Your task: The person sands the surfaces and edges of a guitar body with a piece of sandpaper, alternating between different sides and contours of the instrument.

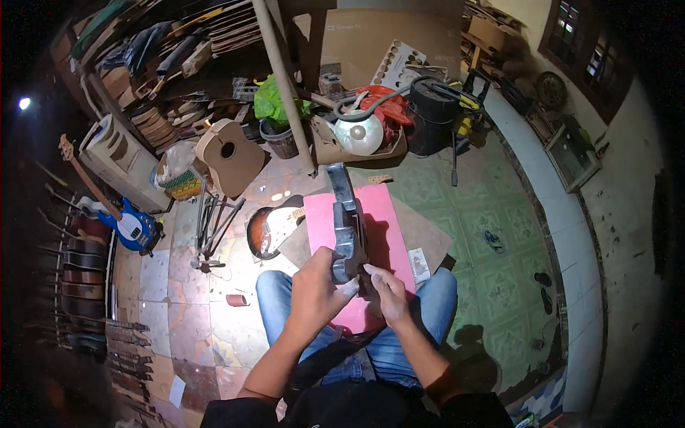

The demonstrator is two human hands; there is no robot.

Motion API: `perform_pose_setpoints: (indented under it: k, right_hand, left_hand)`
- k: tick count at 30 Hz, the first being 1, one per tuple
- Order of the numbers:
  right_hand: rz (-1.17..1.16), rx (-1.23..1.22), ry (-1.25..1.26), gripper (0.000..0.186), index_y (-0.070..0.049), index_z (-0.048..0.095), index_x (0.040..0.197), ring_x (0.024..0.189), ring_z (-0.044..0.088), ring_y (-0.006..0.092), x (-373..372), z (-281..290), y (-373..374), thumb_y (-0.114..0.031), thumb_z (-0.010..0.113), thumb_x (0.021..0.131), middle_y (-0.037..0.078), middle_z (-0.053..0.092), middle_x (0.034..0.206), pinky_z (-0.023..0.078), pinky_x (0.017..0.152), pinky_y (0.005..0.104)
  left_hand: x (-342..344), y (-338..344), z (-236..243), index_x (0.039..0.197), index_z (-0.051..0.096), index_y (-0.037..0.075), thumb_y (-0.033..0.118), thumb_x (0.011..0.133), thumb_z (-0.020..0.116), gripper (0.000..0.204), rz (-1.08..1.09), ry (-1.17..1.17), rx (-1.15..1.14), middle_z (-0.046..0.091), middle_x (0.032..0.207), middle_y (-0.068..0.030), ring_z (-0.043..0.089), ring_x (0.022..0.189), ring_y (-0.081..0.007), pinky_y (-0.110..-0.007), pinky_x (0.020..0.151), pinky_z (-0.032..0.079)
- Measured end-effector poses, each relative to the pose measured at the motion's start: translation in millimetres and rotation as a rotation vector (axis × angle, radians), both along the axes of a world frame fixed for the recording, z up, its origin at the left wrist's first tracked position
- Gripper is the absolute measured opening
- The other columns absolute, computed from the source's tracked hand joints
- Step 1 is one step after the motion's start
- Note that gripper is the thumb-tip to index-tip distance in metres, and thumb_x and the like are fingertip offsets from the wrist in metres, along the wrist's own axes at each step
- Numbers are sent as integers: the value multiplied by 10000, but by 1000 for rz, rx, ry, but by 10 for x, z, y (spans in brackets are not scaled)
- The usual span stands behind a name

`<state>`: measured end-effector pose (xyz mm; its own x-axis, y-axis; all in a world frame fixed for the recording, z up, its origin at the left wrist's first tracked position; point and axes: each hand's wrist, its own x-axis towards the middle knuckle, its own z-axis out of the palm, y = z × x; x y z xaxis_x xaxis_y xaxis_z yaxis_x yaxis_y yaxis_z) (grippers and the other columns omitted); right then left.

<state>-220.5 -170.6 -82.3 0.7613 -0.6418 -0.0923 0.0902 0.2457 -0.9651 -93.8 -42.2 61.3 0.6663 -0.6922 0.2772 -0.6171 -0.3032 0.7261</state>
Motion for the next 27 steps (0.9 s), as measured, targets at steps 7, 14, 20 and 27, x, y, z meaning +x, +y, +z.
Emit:
perform_pose_setpoints:
  k: [7, 14, 20, 27]
  right_hand:
    - [-4, -140, -31, 277, 29, 646, 1258, 1053, 673, 182, 351, 340, -297, -61, 565, 1009, 127, 713, 1155, 520, 946, 317]
    - [-190, -569, 804, 268, -20, 643, 1166, 977, 693, 369, 167, -1392, -703, -46, 519, 930, 204, 712, 1049, 545, 909, 416]
    - [-51, -217, 666, 311, -24, 636, 1203, 1000, 679, 368, 220, -2272, -7, -162, 543, 940, 199, 705, 1065, 535, 923, 427]
    - [-302, 488, 239, 388, 7, 629, 1209, 1024, 668, 334, -93, -2727, -424, -267, 571, 941, 181, 699, 1077, 527, 923, 406]
  left_hand:
    - [55, 133, 16, 996, 549, 17, 132, 709, 826, 415, -88, 36, -63, 629, 857, -200, 659, 761, -398, -447, 662, 525]
    - [277, 246, -14, 1069, 594, 0, 123, 694, 778, 436, -176, 140, -47, 672, 922, -176, 691, 840, -294, -363, 771, 533]
    - [264, 222, -46, 1081, 613, 1, 111, 690, 760, 431, -247, 212, -61, 672, 953, -152, 687, 877, -250, -343, 801, 528]
    - [186, -170, -592, 1016, 560, 19, 18, 702, 775, 380, -169, 317, -418, 676, 943, -126, 693, 896, -233, -351, 857, 546]
